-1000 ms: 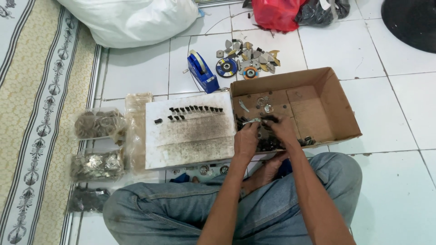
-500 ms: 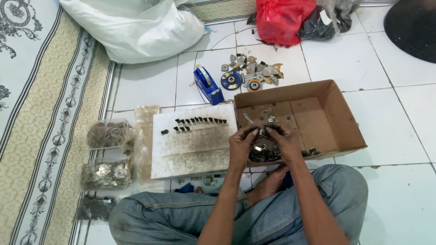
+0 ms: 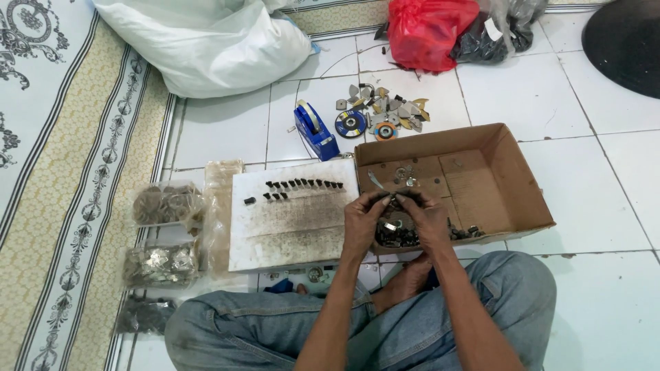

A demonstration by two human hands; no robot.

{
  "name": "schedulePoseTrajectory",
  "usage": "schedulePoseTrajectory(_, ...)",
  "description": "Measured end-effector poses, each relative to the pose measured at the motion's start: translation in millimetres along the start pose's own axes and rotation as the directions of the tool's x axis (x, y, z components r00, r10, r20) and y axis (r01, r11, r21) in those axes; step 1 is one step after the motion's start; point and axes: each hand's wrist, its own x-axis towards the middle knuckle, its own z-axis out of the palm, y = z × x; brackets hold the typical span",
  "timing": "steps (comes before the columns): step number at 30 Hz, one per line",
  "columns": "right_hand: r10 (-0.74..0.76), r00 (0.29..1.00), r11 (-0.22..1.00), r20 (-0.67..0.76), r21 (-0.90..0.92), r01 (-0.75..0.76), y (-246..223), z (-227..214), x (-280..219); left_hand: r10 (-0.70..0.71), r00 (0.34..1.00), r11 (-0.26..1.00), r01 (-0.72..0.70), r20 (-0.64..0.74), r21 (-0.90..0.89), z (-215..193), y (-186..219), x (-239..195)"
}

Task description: Organizing small black metal bolts by picking them from a bulk box and placing them into a template.

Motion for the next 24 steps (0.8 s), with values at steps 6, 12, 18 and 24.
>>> schedulePoseTrajectory(6,-0.026,1.000,0.994,0.007,-0.110,0.027,-3,3,0,0.011,1.000,1.000,-0.011,-0.008,-0.016,-4,-4,-1)
schedulePoseTrajectory(12,-0.185,0.982,0.949,0.042,-0.253,0.189,-28,11,-10,0.010,1.000,1.000,-0.010,-0.028,-0.012,-3,1,-4)
schedulePoseTrajectory(18,-0.070,0.971,0.983,0.229,-0.147,0.106,-40,1,-9,0.032,0.999,0.996,-0.034,0.029,0.079,-7,22,-8)
schedulePoseTrajectory(24,-0.012,0.980,0.895,0.197,-0.434,0.098,-22,0,-9,0.024,0.983,0.929,-0.089,0.182,0.360,-19,35,-7)
